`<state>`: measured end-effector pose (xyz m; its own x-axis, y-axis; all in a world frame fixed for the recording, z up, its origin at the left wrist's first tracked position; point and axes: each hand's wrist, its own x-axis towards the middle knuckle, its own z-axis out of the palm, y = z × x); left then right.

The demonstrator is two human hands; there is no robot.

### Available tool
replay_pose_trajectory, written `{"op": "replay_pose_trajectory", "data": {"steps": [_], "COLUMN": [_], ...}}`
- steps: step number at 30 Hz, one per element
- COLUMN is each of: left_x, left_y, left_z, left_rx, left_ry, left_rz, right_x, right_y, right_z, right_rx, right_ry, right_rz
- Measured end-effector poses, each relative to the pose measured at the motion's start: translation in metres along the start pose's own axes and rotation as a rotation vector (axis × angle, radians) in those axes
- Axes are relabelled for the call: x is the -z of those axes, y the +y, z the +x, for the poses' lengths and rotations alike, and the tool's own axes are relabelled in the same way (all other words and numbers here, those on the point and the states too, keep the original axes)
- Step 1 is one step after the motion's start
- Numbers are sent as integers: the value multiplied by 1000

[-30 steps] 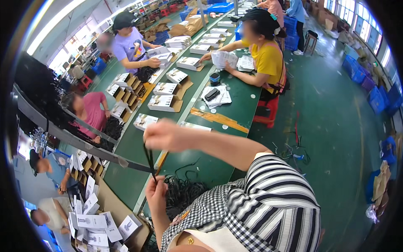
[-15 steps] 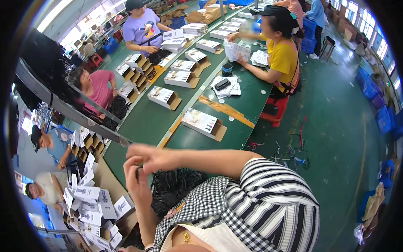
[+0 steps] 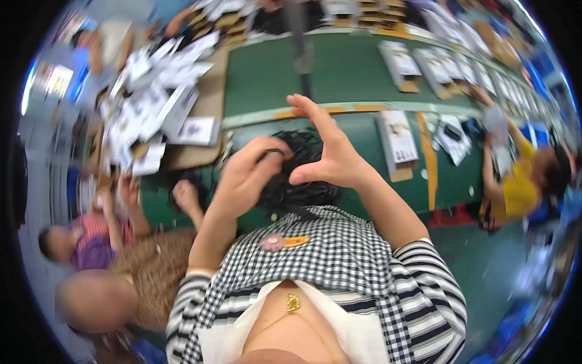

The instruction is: The person untangles and sorts black lanyards from a pile on the table by hand, then picks up and arranges cardboard boxes on the assembly line.

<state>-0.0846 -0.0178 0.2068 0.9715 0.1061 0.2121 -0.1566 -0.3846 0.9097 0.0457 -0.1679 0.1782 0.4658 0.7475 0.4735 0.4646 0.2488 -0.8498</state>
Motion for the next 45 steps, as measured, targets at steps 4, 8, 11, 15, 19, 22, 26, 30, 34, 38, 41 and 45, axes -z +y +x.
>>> {"op": "replay_pose_trajectory", "data": {"steps": [4, 8, 11, 15, 19, 22, 26, 30, 34, 38, 41, 45], "left_x": [8, 62, 55, 28, 54, 69, 74, 94, 100, 119, 117, 71], "left_y": [0, -55, -89, -111, -141, -174, -195, -187, -201, -155, -114, -74], "left_z": [-12, -46, -76, -97, -121, -144, -148, -143, -149, -107, -66, -5], "left_rx": [118, 74, 433, 390, 617, 528, 366, 615, 478, 330, 77, -64], "left_ry": [382, 600, 881, 644, 785, 959, 1215, 1225, 1096, 994, 847, 646], "left_rz": [-217, -1467, 122, -87, -435, -420, -850, -1115, -1151, -1078, -1089, -1012], "right_x": [-78, -95, -109, -136, -182, -246, -343, -393, -357, -246, -176, -103], "right_y": [15, 31, 42, 55, 102, 178, 211, 251, 243, 195, 139, 80], "right_z": [7, 9, 28, 70, 113, 146, 215, 241, 235, 195, 148, 83], "right_rx": [-524, -733, -512, -163, -387, -186, -106, 128, 261, 226, -15, -220], "right_ry": [-432, -732, -853, -900, -1094, -859, -694, -698, -466, -200, -187, -167], "right_rz": [677, 583, 354, 134, 152, -83, -462, -726, -774, -572, -358, -328]}}
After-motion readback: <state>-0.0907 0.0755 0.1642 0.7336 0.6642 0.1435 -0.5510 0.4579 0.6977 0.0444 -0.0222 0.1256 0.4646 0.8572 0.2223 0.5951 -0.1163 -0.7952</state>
